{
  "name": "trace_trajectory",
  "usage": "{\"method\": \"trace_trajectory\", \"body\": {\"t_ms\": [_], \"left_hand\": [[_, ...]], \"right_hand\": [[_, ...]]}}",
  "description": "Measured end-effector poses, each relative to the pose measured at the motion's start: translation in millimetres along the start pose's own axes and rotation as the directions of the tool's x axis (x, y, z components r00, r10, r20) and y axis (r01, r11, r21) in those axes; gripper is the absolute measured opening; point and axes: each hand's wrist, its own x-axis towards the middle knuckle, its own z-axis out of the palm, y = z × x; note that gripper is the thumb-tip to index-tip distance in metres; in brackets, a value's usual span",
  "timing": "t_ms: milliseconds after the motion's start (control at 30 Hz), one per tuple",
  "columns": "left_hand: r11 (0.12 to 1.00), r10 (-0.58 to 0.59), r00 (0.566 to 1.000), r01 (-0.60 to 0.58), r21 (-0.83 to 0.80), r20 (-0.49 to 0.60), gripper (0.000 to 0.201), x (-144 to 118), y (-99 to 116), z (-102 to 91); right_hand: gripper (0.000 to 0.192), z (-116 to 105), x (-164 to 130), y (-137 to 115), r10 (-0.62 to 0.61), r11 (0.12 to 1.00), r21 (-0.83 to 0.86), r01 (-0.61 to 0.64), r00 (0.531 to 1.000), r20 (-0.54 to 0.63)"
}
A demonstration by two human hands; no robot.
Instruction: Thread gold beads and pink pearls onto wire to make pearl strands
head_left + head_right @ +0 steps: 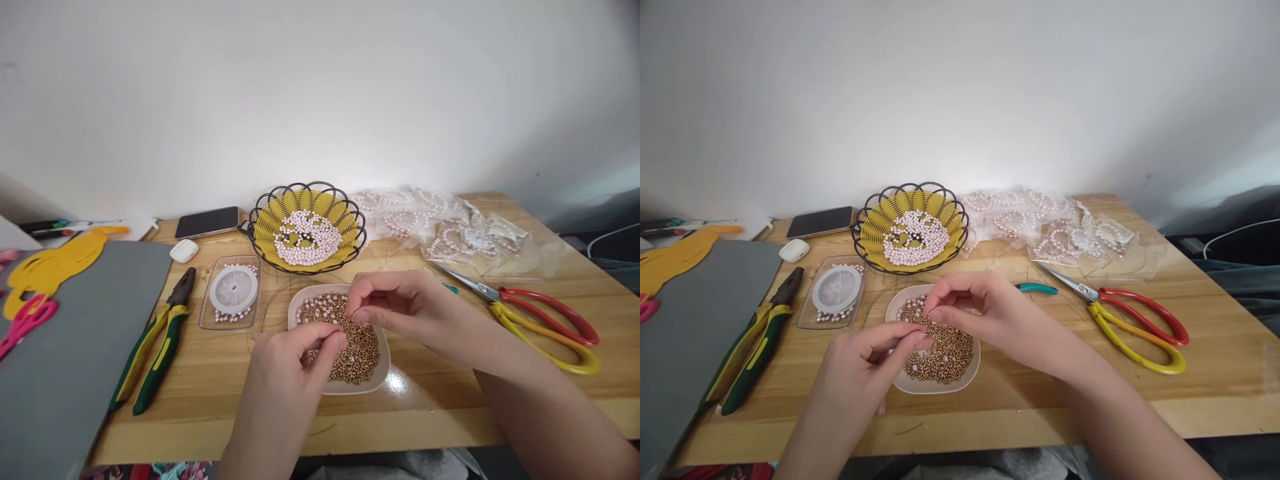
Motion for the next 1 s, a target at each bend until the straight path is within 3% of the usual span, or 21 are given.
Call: {"method": "trace_trajectory", "body": {"t_ms": [433, 800, 1000], "left_hand": [[0.996, 0.058, 0.998, -0.058, 0.067, -0.001, 0.029, -0.9, 5.6, -0.7], [0.998, 0.060, 0.996, -0.058, 0.027, -0.061, 0.021, -4.1, 5.9, 1.9], [0.998, 0.040, 0.999, -0.039, 0.043, -0.030, 0.023, -4.6, 7.6, 1.0]], "right_hand": [[0.012, -1.1, -1.9, -3.6, 0.017, 0.998, 0.060, -0.019, 0.999, 0.036], [0.015, -2.1, -2.3, -7.4, 0.002, 1.000, 0.031, -0.003, 1.000, 0.015], [0.013, -3.3, -3.7, -6.4, 0.014, 0.999, 0.033, -0.015, 1.000, 0.016]]}}
